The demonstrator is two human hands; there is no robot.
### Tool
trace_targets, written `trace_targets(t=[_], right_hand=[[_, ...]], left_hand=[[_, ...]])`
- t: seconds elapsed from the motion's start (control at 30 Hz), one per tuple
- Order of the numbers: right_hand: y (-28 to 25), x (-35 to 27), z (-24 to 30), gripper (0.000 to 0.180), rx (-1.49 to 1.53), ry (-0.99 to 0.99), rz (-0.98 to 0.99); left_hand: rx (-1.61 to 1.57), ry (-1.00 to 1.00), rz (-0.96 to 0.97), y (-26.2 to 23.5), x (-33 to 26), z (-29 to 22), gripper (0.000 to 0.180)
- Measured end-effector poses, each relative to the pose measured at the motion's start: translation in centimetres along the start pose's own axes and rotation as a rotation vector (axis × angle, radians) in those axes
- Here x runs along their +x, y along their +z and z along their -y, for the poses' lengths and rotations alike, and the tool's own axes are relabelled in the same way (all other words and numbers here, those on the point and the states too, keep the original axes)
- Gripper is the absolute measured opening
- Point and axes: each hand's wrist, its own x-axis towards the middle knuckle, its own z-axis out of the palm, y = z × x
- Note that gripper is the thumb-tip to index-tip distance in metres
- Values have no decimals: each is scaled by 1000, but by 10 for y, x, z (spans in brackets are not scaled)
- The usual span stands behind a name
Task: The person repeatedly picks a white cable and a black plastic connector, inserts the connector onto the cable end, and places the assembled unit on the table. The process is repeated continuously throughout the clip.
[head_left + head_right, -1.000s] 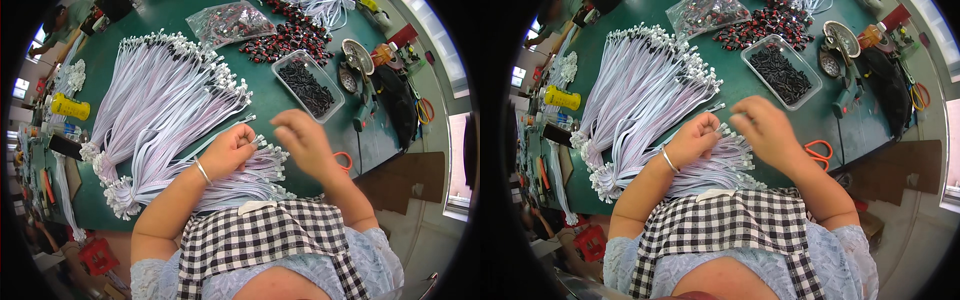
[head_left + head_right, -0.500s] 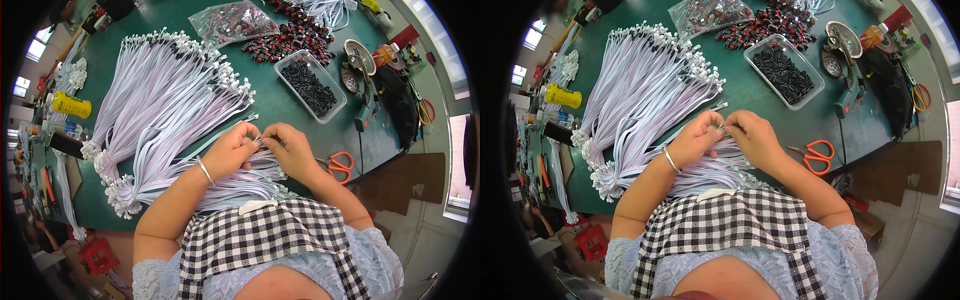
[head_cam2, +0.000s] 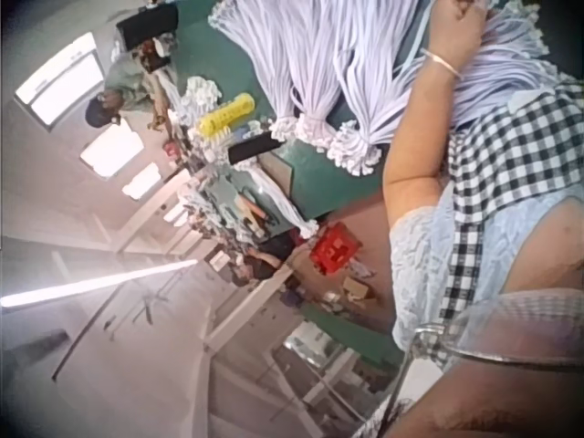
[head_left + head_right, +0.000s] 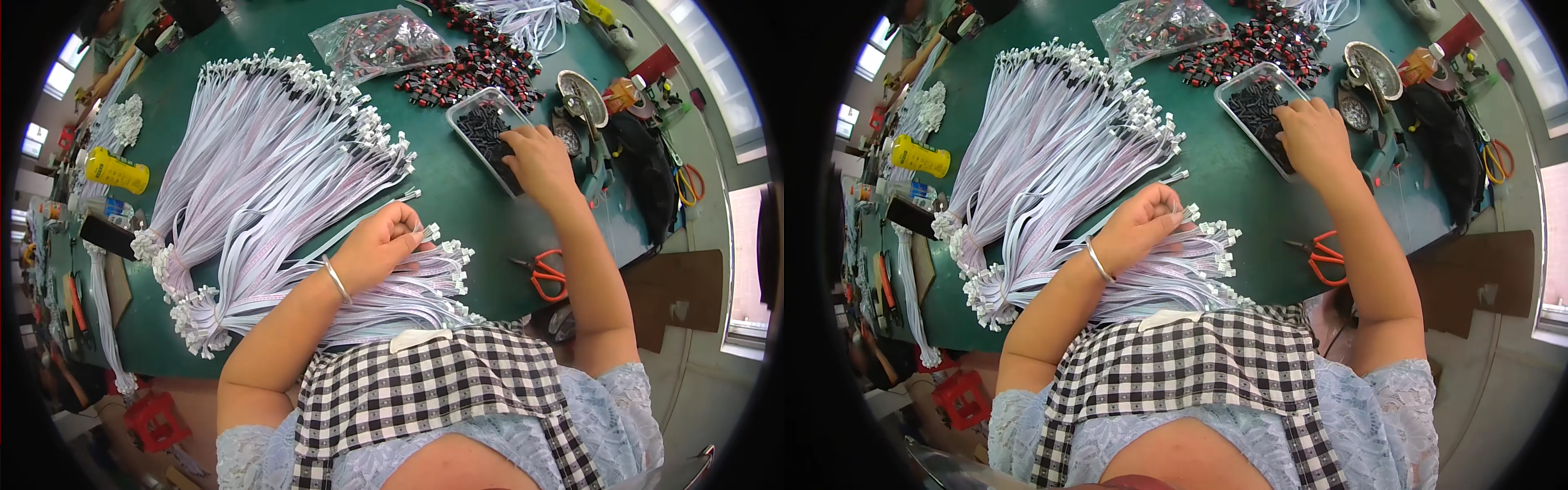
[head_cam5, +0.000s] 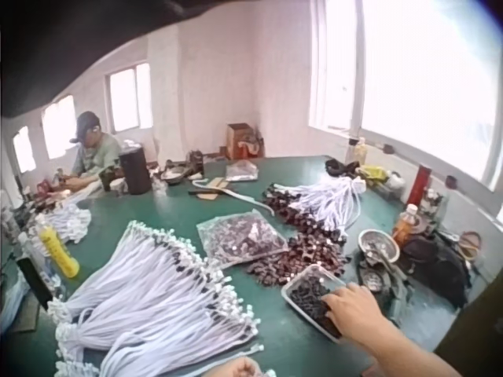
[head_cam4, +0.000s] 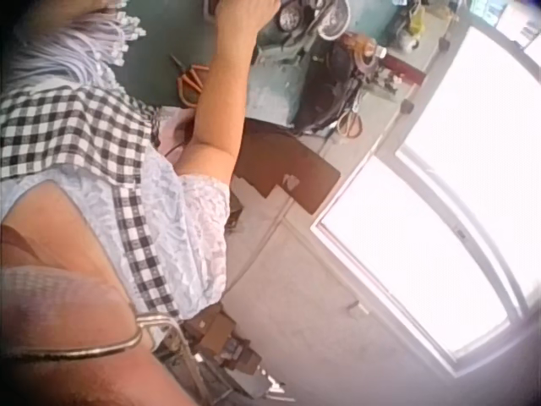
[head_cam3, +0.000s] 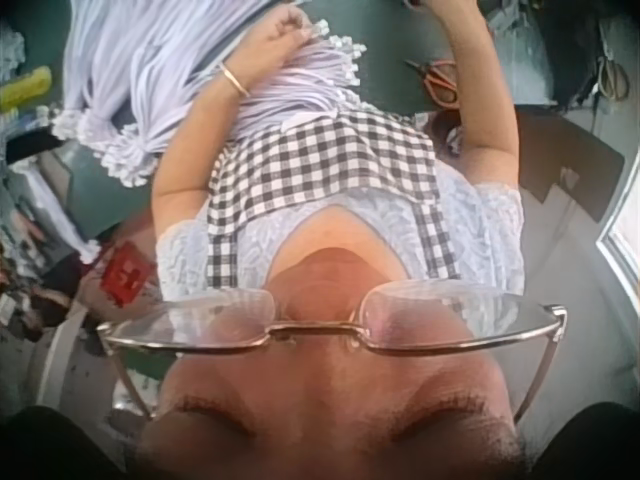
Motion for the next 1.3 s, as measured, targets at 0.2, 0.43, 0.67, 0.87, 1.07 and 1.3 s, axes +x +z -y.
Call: trace_targets(t=[0.2,0.43,0.67,0.87,1.07,1.3], right_hand=[[11,3,-6,18,91,70,161],[8,6,-7,12,230,94,140],[13,8,-15,11,314,45,81],[8,12,-21,10,441,16,61],[-5,8,-11,9,658,135,31],[-8,4,-14,13,525,204,25]], left_hand=[[84,9,-19,-6,-1,0,12],[40,29,22,-9,-3,2,24],[697,185,73,-7,-15,-16,37],[529,58,-36,-11,-12,-13,21],[564,149,-64,-12,-14,-8,22],[868,515,-271,5,-15,-13,24]])
